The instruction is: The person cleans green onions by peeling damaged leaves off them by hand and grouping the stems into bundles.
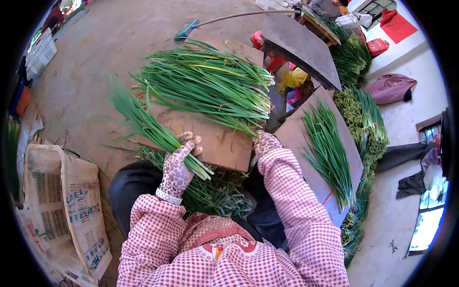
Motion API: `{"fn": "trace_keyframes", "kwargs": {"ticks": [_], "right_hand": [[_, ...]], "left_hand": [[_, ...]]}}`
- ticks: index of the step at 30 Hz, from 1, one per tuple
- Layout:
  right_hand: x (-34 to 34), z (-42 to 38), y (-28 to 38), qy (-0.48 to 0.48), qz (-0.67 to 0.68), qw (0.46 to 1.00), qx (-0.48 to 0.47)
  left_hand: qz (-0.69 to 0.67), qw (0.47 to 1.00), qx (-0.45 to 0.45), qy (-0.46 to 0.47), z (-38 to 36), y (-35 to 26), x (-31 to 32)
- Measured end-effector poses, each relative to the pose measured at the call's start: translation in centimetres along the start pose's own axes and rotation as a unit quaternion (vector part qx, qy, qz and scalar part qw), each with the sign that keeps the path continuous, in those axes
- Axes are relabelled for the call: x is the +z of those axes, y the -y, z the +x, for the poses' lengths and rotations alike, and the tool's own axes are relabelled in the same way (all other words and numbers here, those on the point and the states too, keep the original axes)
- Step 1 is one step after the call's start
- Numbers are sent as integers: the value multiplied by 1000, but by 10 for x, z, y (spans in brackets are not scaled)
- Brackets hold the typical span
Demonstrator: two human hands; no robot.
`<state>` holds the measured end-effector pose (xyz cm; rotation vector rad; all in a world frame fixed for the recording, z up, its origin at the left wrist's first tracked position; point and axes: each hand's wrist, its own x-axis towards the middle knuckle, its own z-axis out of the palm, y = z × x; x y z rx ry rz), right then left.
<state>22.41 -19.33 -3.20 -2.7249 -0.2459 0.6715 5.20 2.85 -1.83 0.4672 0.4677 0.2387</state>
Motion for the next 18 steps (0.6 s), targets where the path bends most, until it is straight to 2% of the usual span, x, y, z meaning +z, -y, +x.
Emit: {"fn": "trace_keyframes", "kwargs": {"ticks": [3, 4, 6, 8, 10, 11, 12, 14, 16, 18], "right_hand": [[-52, -36, 29, 64, 145, 987, 3], [-71, -68, 53, 14, 277, 961, 3], [-83, -73, 40, 68, 473, 878, 16], [-59, -43, 19, 92, 291, 942, 139], [-55, -65, 24, 154, 228, 949, 154], [-70, -70, 28, 164, 193, 958, 135], [-75, -77, 27, 96, 183, 975, 76], [-94, -78, 16, 35, 199, 976, -80], [-102, -103, 42, -35, 352, 925, -136], [-83, -119, 58, -72, 362, 914, -167]], "left_hand": [[-26, 999, 24, 23, -1, -3, -1], [-33, 999, 27, 24, -1, -4, 0], [-43, 997, 68, 15, -2, -7, 3], [-45, 996, 76, 13, 0, -5, -3], [-7, 997, 77, 4, 1, -6, -5], [-34, 996, 80, 27, 0, -8, -6], [-39, 995, 83, 24, -2, -9, -5], [-3, 984, 174, -42, -5, -19, 1], [23, 968, 232, -91, -11, -40, 4], [55, 941, 307, -134, -17, -60, 5]]}}
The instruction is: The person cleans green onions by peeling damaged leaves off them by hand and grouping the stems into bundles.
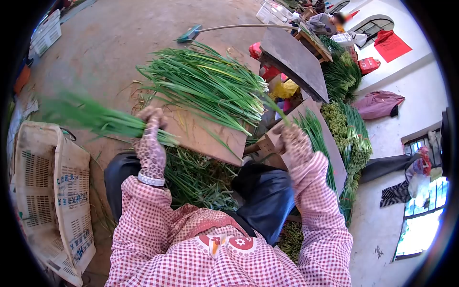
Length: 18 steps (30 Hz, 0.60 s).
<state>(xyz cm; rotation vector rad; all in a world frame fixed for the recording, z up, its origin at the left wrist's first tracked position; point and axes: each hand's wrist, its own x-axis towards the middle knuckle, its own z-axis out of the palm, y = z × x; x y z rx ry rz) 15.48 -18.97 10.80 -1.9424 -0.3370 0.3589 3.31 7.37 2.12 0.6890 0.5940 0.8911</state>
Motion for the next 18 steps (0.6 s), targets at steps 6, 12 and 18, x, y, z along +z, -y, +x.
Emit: {"fn": "trace_keyframes", "kwargs": {"ticks": [6, 12, 18], "right_hand": [[41, -48, -57, 420, -488, 765, -32], [24, 31, -85, 97, -450, 882, -96], [40, 57, -80, 118, -493, 859, 73]], "left_hand": [[30, 981, 186, -51, 17, -16, -25], [-41, 992, 119, -27, 19, -1, -26], [-102, 976, -170, 92, -4, 17, 3]]}}
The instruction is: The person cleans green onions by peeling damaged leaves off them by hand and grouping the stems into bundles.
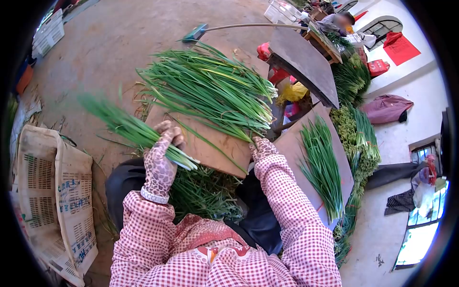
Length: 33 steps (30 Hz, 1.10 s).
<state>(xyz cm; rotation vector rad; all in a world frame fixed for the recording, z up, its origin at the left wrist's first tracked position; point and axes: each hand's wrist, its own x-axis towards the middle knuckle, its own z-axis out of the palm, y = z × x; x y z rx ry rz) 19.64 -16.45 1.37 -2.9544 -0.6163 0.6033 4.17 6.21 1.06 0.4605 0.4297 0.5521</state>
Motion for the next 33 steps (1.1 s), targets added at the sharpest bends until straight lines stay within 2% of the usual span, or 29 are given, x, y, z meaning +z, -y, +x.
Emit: {"fn": "trace_keyframes", "kwargs": {"ticks": [2, 5, 8, 11, 14, 15, 17, 18, 19, 22, 24, 28, 29, 30, 31, 33], "right_hand": [[-14, 6, -10, 25, 6, 1000, 14], [-45, 5, -24, 59, 24, 998, 29], [-78, -10, -25, 84, 12, 995, 46], [-113, -20, -15, 85, -7, 994, 67], [-191, -58, 27, 52, 20, 995, 80], [-210, -67, 11, 15, 154, 988, 24], [-256, -80, 2, -17, 233, 971, 42], [-274, -94, 6, -83, 247, 965, -18], [-295, -106, 15, -131, 267, 955, 14], [-337, -120, 23, -316, 373, 872, -11], [-354, -126, 39, -376, 401, 834, -33], [-336, -125, 73, -391, 403, 823, -85], [-326, -116, 74, -334, 407, 846, -87], [-302, -110, 76, -334, 393, 848, -119], [-280, -104, 77, -317, 342, 874, -138], [-213, -66, 53, -195, 323, 892, -249]], "left_hand": [[11, 1000, -25, -14, -1, 4, 5], [3, 1000, 0, 21, 4, 13, 4], [-7, 1000, 18, 6, 2, 12, 7], [-19, 1000, 16, -8, 2, 13, 3], [-27, 999, 16, -20, 6, 16, -4], [-20, 999, 29, -35, 6, 17, -6], [-9, 998, 42, -52, 9, 18, -8], [-2, 997, 48, -66, 10, 18, -6], [-18, 997, 41, -62, 12, 20, -9], [-36, 997, 31, -55, 14, 26, -13], [-60, 998, 14, -25, 9, 24, -10], [-90, 994, -52, 18, -6, 14, 6], [-94, 991, -84, 34, -9, 17, 6], [-124, 981, -105, 108, -7, 26, 0], [-119, 978, -122, 121, -10, 28, 2], [-76, 976, -147, 139, -23, 30, 9]]}}
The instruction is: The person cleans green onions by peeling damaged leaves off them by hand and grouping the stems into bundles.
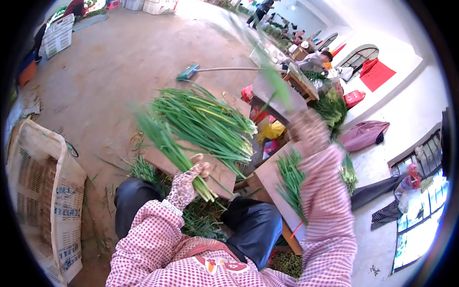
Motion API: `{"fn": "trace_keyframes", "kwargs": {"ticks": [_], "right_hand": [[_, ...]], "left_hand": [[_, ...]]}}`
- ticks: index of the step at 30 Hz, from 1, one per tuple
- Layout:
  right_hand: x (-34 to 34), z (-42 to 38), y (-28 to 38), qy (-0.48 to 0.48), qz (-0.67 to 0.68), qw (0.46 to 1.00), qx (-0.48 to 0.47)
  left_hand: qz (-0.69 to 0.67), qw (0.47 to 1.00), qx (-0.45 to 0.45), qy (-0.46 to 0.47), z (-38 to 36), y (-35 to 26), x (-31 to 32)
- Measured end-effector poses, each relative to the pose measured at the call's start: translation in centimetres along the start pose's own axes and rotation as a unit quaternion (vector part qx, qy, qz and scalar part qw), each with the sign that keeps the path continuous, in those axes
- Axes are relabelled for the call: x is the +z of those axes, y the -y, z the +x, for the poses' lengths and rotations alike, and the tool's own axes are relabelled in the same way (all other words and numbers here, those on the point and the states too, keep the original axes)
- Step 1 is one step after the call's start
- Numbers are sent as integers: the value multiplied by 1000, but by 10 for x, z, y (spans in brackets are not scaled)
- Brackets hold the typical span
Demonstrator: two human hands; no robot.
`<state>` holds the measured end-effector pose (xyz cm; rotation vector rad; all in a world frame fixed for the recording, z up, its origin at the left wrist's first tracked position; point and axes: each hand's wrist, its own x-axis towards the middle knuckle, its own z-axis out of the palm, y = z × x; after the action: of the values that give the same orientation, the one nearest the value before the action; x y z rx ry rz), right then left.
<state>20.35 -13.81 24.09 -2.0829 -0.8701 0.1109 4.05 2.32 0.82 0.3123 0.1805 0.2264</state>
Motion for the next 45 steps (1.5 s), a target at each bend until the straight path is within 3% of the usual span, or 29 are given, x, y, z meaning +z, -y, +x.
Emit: {"fn": "trace_keyframes", "kwargs": {"ticks": [1, 2, 3, 5, 8, 12, 13, 15, 16, 18, 19, 21, 22, 23, 27, 31, 33, 34, 35, 36, 37, 38, 39, 40, 41, 42, 43, 44, 45], "right_hand": [[51, -24, 8, -47, 17, 987, 150], [85, -48, -61, -46, 27, 999, -9], [112, -72, -50, 34, 112, 987, 110], [150, -109, -77, 113, -35, 989, 93], [168, -127, -63, 180, -15, 947, 264], [168, -127, -94, 177, 242, 912, 281], [162, -115, -89, 185, 204, 903, 330], [169, -99, -73, 184, 60, 935, 297], [178, -100, -80, 182, 64, 935, 298], [202, -104, -106, 112, 280, 902, 309], [210, -102, -109, 111, 281, 902, 309], [217, -100, -113, -8, 292, 874, 389], [207, -100, -102, 1, 378, 842, 385], [216, -103, -114, -51, 444, 821, 354], [217, -101, -114, -8, 441, 864, 243], [204, -107, -95, 47, 390, 902, 179], [178, -115, -82, 138, 320, 920, 179], [172, -128, -85, 176, 272, 916, 236], [160, -140, -94, 269, 146, 928, 212], [147, -151, -113, 387, 68, 911, 125], [131, -153, -104, 497, -120, 852, 114], [125, -168, -129, 546, -241, 796, 101], [98, -125, -69, 593, -231, 733, 241], [97, -125, -101, 465, -229, 837, -175], [95, -130, -125, 315, -257, 908, 99], [94, -119, -140, 191, -266, 942, 77], [92, -105, -152, 189, -266, 942, 76], [91, -90, -161, 179, -293, 935, 91], [89, -75, -170, 169, -320, 926, 106]], "left_hand": [[34, 999, 5, 16, 3, 6, -7], [43, 999, -1, 15, 0, 9, -6], [49, 999, -8, 11, -1, 9, -7], [58, 998, -3, -25, 1, 18, -15], [117, 989, -62, -71, 2, 19, -27], [78, 989, -92, -84, 0, 14, -29], [81, 988, -95, -88, 2, 17, -32], [106, 989, -86, -52, 7, 23, -39], [112, 988, -104, -37, 5, 21, -32], [109, 988, -89, -61, 6, 22, -33], [99, 989, -71, -86, 6, 21, -30], [90, 988, -75, -101, 6, 20, -26], [89, 988, -61, -109, 7, 19, -27], [89, 988, -48, -116, 8, 17, -27], [52, 995, -17, -87, 12, 5, -25], [128, 986, 39, -97, 3, -23, -13], [45, 986, 122, -108, 3, -46, -16], [32, 959, 193, -203, 3, -59, -11], [67, 944, 244, -212, 3, -70, -22], [95, 928, 298, -204, 3, -79, -35], [122, 908, 349, -197, 3, -81, -42], [121, 909, 348, -194, 1, -79, -39], [128, 907, 354, -188, -2, -78, -33], [134, 905, 359, -183, -4, -76, -30], [133, 906, 358, -183, -4, -71, -32], [111, 936, 310, -121, -2, -66, -34], [90, 960, 259, -56, 0, -64, -21], [49, 962, 204, -172, -3, -54, -4], [23, 971, 179, -154, -1, -46, -3]]}}
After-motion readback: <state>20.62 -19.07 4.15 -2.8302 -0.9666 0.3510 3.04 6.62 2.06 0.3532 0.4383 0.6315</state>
